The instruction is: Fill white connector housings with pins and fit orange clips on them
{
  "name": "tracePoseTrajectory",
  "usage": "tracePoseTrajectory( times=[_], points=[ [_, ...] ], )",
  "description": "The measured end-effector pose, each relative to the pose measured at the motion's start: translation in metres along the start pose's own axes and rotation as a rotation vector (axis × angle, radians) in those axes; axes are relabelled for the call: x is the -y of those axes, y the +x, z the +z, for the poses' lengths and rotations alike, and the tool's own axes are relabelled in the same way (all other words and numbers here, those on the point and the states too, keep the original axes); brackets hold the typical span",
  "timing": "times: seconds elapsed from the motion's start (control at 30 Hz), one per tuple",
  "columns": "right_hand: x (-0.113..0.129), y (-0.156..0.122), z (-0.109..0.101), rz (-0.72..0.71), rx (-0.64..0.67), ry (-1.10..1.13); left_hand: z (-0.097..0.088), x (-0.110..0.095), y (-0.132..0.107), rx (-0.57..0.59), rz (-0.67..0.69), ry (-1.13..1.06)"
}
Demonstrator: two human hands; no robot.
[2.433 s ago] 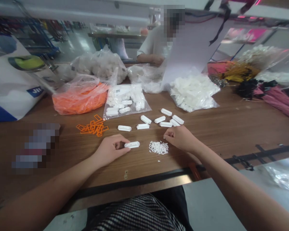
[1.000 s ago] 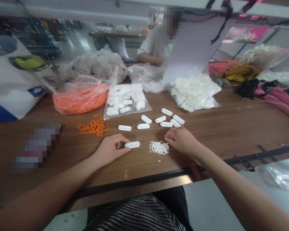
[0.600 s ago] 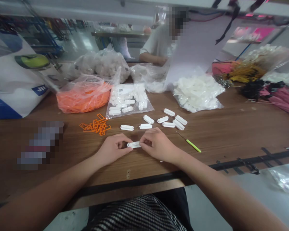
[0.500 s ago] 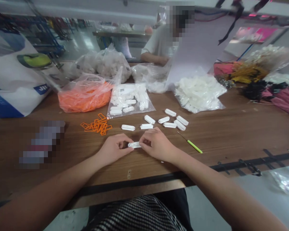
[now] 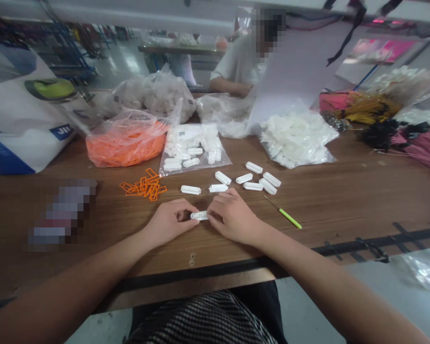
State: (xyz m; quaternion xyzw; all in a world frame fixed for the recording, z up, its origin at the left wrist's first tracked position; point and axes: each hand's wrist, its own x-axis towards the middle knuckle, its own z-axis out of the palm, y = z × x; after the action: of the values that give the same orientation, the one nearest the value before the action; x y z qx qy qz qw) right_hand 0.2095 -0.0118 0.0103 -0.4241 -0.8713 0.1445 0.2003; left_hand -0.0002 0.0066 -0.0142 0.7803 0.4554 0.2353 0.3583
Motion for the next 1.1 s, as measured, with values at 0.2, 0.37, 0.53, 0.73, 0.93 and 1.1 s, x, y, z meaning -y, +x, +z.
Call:
tracePoseTrajectory(
  times=[0.2,0.37,0.53,0.73,0.93,1.1],
  points=[
    [0.004,-0.001,-0.002,-0.09,0.022,-0.171,0.001,0.0,0.0,-0.001,0.002,-0.015],
    [0.006,-0.007,-0.001,-0.249,0.029,-0.416,0.0,-0.001,-0.001,-0.009,0.001,-0.015],
    [0.002,-0.013,-0.003,-0.181,-0.031,-0.349,0.0,-0.001,0.0,-0.003,-0.004,-0.017],
    [0.0,-0.012,-0.002,-0.265,-0.026,-0.386,0.0,0.0,-0.001,-0.005,-0.006,-0.019],
    [0.004,-0.006,0.01,-0.318,-0.004,-0.477,0.0,0.0,-0.001,-0.002,-0.008,-0.024],
    [0.001,-0.006,0.003,-0.168,-0.02,-0.194,-0.001,0.001,-0.001,0.007,0.007,-0.03]
  ],
)
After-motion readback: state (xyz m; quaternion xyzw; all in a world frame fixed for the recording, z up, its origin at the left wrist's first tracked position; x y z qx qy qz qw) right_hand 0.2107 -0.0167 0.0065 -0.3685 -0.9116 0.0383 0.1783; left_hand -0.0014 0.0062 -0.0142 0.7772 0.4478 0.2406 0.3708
